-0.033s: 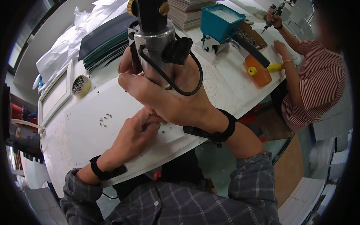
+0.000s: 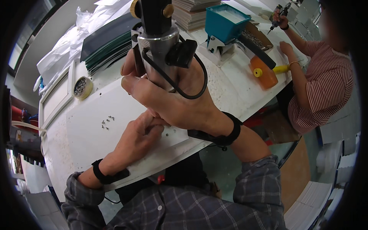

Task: The person assembles a white cabinet door by placing a dark panel into a frame and securing it with screws. They use a pneumatic screwdriver to drive multiple screws into pre-drilled holes along the edges of the door. The person handles the door and screws by hand, working at a cluttered workbench in a workshop.

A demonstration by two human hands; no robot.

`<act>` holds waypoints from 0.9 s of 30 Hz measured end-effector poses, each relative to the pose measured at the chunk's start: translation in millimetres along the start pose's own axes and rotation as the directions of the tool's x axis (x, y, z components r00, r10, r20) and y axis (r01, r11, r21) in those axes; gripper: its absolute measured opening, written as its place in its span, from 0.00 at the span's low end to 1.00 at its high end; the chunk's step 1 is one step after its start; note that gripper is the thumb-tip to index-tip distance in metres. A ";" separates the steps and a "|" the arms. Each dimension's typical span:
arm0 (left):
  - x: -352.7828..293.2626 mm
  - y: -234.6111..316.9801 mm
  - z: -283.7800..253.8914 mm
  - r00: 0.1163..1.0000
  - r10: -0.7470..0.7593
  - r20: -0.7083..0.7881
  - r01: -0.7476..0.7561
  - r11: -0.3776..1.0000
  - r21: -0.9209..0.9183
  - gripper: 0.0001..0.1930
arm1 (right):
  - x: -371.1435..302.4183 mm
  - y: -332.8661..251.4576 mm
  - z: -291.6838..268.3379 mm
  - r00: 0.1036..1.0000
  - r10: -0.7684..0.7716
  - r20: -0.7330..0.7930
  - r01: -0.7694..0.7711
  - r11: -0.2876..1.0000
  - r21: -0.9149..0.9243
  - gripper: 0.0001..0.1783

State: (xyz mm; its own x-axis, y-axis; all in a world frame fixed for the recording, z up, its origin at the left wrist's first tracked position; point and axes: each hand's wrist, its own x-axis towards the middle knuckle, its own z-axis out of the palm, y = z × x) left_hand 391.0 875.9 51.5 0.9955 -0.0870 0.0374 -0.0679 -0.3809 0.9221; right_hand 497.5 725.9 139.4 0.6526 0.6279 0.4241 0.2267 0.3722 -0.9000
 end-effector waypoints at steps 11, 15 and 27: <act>0.1 13.0 -8.9 0.999 -0.007 0.041 0.002 0.992 0.123 0.15 | -8.1 13.1 3.0 0.999 -0.021 0.039 0.020 1.000 0.016 0.10; 0.7 14.3 -9.4 0.998 -0.039 0.045 0.034 0.992 0.120 0.14 | -5.9 17.4 -3.3 0.995 -0.003 0.099 0.005 1.000 -0.020 0.10; -34.6 20.5 -42.0 0.979 0.107 -0.174 -0.032 0.921 0.388 0.12 | 7.1 -6.3 -6.2 0.984 -0.160 0.074 0.156 0.986 0.057 0.19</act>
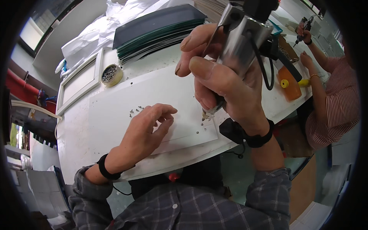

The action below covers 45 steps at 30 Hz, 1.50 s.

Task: The person assembles a white cabinet door by placing a dark panel into a frame and securing it with screws. They use a pneumatic screwdriver to drive multiple screws into pre-drilled holes along the edges of the door. The person handles the door and screws by hand, working at a cluttered workbench in a workshop.

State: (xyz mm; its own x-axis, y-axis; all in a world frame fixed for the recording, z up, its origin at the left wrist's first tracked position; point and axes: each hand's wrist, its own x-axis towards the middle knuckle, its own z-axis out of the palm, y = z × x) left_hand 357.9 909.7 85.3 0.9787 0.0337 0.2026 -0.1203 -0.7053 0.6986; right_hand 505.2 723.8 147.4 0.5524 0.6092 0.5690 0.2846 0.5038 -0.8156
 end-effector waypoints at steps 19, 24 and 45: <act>2.9 -57.1 -47.2 0.991 0.105 0.088 -0.135 0.635 0.761 0.04 | 0.3 11.0 -7.4 0.987 -0.026 -0.158 0.052 0.986 0.161 0.16; 11.4 -57.5 -44.5 0.990 0.112 0.083 -0.137 0.660 0.739 0.07 | 2.3 10.9 -10.9 0.991 -0.030 -0.127 0.038 0.997 0.064 0.16; -1.0 -41.4 2.7 0.944 -0.194 0.268 0.330 0.519 -0.789 0.10 | 14.3 30.8 -5.3 0.971 -0.217 -0.098 0.238 0.871 0.429 0.16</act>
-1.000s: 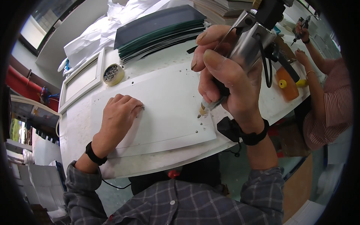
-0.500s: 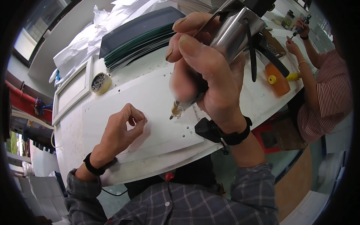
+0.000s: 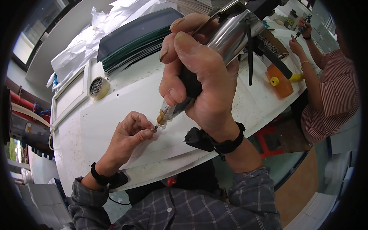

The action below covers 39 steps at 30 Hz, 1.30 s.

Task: The person assembles a white cabinet door by placing a dark panel into a frame and securing it with screws. They use a pneumatic screwdriver to drive multiple screws into pre-drilled holes along the edges of the door. The person handles the door and screws by hand, working at a cluttered workbench in a workshop.

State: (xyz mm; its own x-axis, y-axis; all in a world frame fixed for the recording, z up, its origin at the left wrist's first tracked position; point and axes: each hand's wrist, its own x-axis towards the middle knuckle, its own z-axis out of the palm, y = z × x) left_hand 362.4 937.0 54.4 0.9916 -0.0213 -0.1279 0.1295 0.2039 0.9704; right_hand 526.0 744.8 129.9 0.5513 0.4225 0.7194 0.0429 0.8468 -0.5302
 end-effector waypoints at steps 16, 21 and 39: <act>0.4 6.4 9.9 0.999 -0.038 0.010 0.038 0.997 -0.074 0.12 | -2.7 0.6 7.7 0.998 0.011 -0.059 -0.016 0.997 -0.074 0.15; 2.1 5.8 10.8 0.999 -0.045 -0.001 0.045 0.996 -0.071 0.12 | -1.5 -4.0 6.6 0.999 -0.005 -0.041 0.002 0.997 -0.073 0.15; 44.9 10.1 33.1 0.988 0.144 -0.053 -0.104 0.883 0.458 0.10 | 19.0 4.6 7.9 0.992 0.061 -0.110 -0.100 0.913 -0.395 0.13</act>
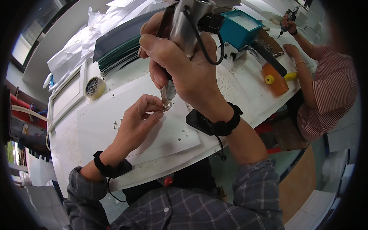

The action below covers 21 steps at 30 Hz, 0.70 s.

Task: The person assembles a white cabinet door by placing a dark panel into a frame and securing it with screws. They use a pneumatic screwdriver to drive multiple screws into pre-drilled holes along the edges of the door. The person handles the door and screws by hand, working at a cluttered workbench in a workshop.

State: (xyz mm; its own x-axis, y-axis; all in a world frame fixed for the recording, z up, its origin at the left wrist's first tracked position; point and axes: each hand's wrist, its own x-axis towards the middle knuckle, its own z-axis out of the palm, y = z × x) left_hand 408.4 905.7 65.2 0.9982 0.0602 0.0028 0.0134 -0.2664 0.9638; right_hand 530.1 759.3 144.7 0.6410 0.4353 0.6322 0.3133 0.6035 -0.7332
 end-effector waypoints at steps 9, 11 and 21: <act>24.7 -7.5 7.4 0.999 -0.023 0.041 0.021 0.998 0.060 0.12 | 5.9 15.1 -1.9 0.993 0.114 0.018 -0.111 0.986 -0.124 0.07; 24.5 -7.3 7.1 0.998 -0.035 0.053 0.032 0.998 0.053 0.12 | 5.4 15.8 -2.7 0.995 0.103 0.015 -0.100 0.988 -0.119 0.07; 21.7 -11.1 7.3 0.997 0.062 0.043 -0.067 0.991 0.116 0.16 | 3.8 26.7 -5.3 0.986 0.138 0.097 -0.119 0.975 -0.185 0.07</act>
State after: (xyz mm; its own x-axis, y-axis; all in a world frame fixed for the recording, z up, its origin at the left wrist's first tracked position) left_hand 430.4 902.9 52.6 0.9987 0.0020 0.0514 -0.0468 -0.3800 0.9238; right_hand 544.6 773.5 126.2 0.6075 0.5771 0.5458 0.3594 0.4131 -0.8368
